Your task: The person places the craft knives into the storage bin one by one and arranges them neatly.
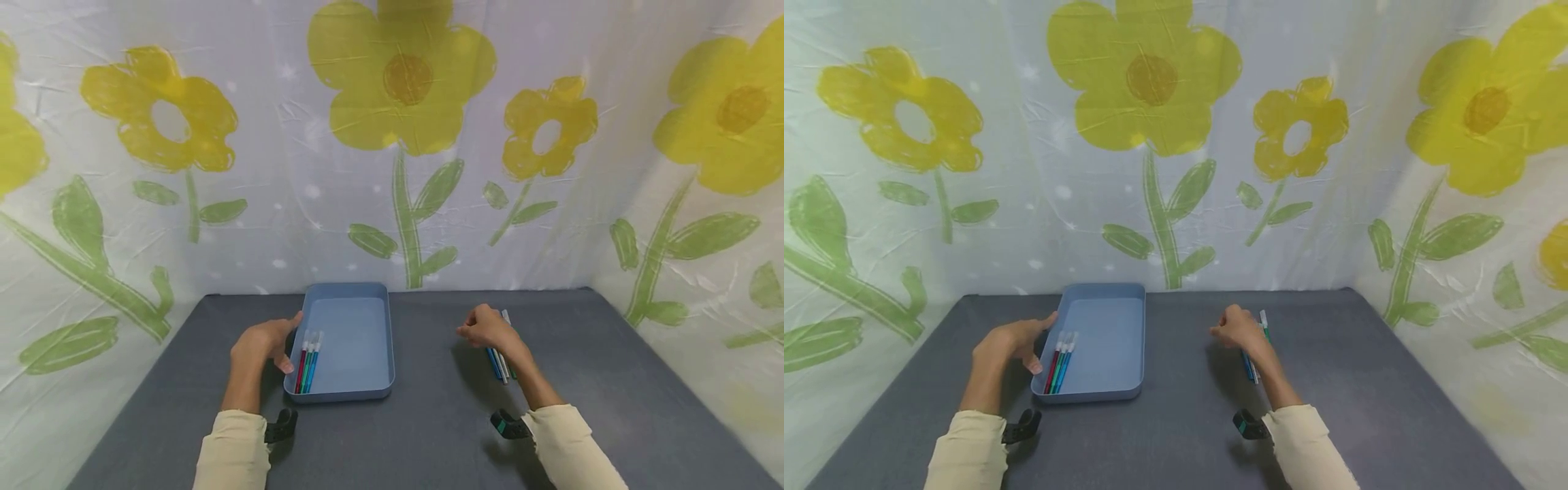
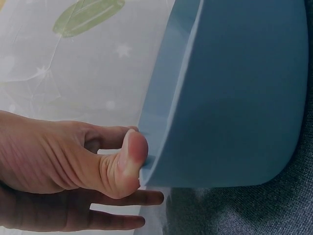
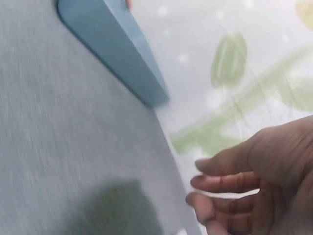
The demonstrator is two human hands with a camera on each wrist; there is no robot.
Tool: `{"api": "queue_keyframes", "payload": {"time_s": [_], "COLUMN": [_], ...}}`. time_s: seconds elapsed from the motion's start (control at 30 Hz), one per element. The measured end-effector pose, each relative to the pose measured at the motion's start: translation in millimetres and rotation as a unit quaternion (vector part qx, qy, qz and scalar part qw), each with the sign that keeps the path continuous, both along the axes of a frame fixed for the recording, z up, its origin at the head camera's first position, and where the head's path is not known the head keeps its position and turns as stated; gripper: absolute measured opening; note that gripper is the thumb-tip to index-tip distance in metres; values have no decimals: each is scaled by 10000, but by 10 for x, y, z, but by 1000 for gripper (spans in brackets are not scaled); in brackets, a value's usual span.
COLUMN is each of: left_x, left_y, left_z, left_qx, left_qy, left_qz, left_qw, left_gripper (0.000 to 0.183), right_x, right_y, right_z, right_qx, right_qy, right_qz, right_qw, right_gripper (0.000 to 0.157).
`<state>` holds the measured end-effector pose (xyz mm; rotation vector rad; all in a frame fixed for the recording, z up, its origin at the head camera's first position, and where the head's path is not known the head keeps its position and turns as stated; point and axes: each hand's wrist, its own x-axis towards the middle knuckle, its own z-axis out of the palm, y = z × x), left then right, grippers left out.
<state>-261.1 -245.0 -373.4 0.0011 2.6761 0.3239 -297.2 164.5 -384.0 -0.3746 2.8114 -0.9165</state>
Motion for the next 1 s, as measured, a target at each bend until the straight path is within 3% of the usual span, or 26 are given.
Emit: {"api": "queue_keyframes", "payload": {"time_s": [0.17, 0.3, 0.63, 1.0], "left_x": [11, 10, 17, 5], "left_y": [-7, -25, -33, 3], "left_z": [0, 0, 4, 6], "left_qx": [14, 31, 182, 67], "left_qy": [25, 5, -5, 36], "left_qz": [17, 60, 151, 153], "left_qw": [10000, 10000, 9997, 9999], "left_gripper": [121, 121, 122, 122], "right_x": [-37, -74, -106, -69], "right_y": [204, 257, 202, 173], "right_z": [0, -43, -169, -190], "right_qx": [893, 1203, 1704, 1879], "right_qy": [22, -80, 13, 263], "right_qz": [-475, -710, -1164, -1204], "right_qw": [9949, 9902, 9785, 9744], "right_gripper": [49, 56, 42, 28]}}
